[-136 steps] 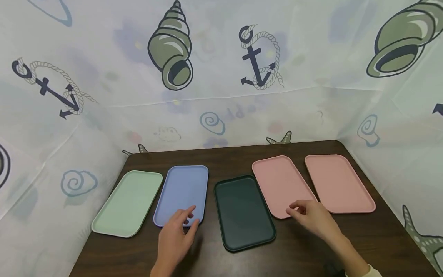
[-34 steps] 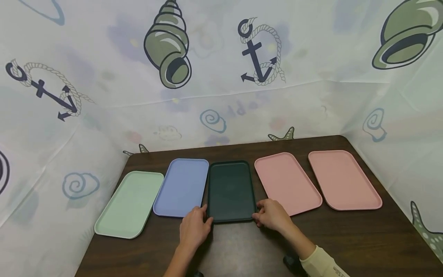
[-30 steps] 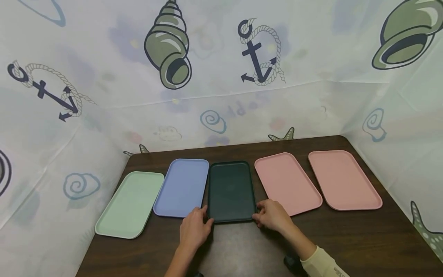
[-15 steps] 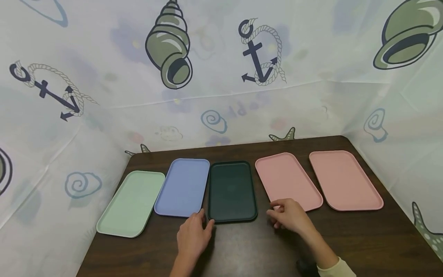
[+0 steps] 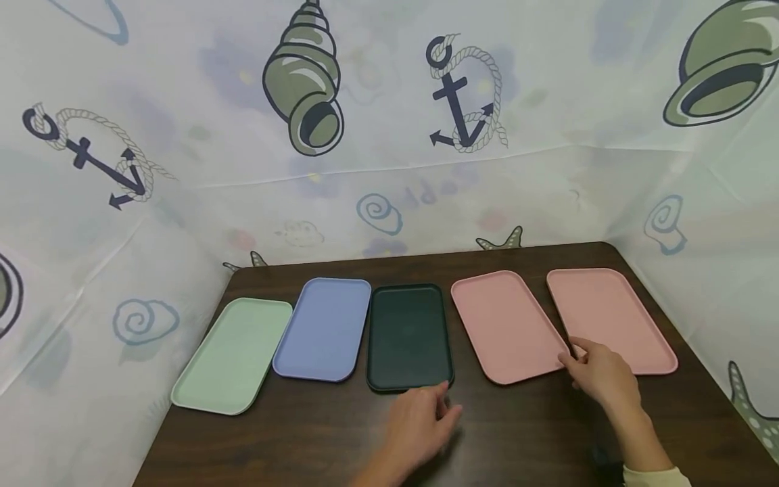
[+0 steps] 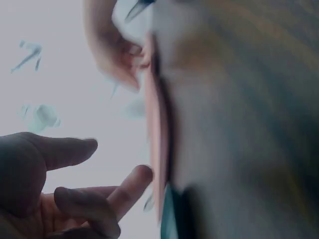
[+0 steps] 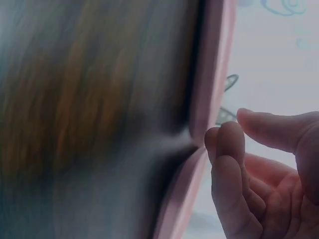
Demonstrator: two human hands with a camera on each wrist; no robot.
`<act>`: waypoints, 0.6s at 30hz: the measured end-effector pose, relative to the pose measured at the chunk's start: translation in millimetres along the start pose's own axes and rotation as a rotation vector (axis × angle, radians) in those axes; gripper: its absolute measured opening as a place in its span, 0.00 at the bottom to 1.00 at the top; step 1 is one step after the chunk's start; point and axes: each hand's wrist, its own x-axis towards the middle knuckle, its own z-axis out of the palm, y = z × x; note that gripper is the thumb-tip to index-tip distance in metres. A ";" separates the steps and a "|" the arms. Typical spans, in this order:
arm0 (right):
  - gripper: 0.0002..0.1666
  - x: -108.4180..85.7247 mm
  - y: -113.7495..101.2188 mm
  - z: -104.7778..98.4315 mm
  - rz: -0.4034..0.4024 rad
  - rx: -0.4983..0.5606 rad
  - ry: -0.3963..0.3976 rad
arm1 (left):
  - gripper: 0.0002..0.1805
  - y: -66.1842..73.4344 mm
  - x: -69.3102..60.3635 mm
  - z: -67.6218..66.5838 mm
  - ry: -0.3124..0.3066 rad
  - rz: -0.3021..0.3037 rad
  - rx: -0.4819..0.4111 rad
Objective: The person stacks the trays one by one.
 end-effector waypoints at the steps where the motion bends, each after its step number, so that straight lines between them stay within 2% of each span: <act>1: 0.34 1.8 2.2 -0.7 0.002 -0.001 -0.010 | 0.21 3.6 2.6 5.9 -0.035 0.015 -0.008; 3: 0.34 5.3 4.8 -0.8 0.003 -0.002 -0.027 | 0.24 9.8 8.4 15.8 -0.095 0.020 -0.022; 5: 0.33 7.1 6.8 0.3 0.006 0.000 -0.040 | 0.30 13.9 15.2 25.2 -0.129 0.002 -0.033; 10: 0.31 12.7 8.5 2.4 0.000 -0.011 -0.031 | 0.35 18.1 32.7 44.5 -0.137 -0.038 -0.047; 11: 0.31 13.9 8.7 2.5 0.002 -0.015 -0.029 | 0.34 18.4 35.8 47.5 -0.132 -0.045 -0.057; 16: 0.31 19.5 8.2 1.8 0.033 -0.019 -0.057 | 0.16 19.2 46.4 56.4 -0.103 -0.072 -0.120; 18: 0.31 20.7 7.5 1.9 0.042 -0.016 -0.070 | 0.14 19.0 48.9 58.5 -0.106 -0.089 -0.155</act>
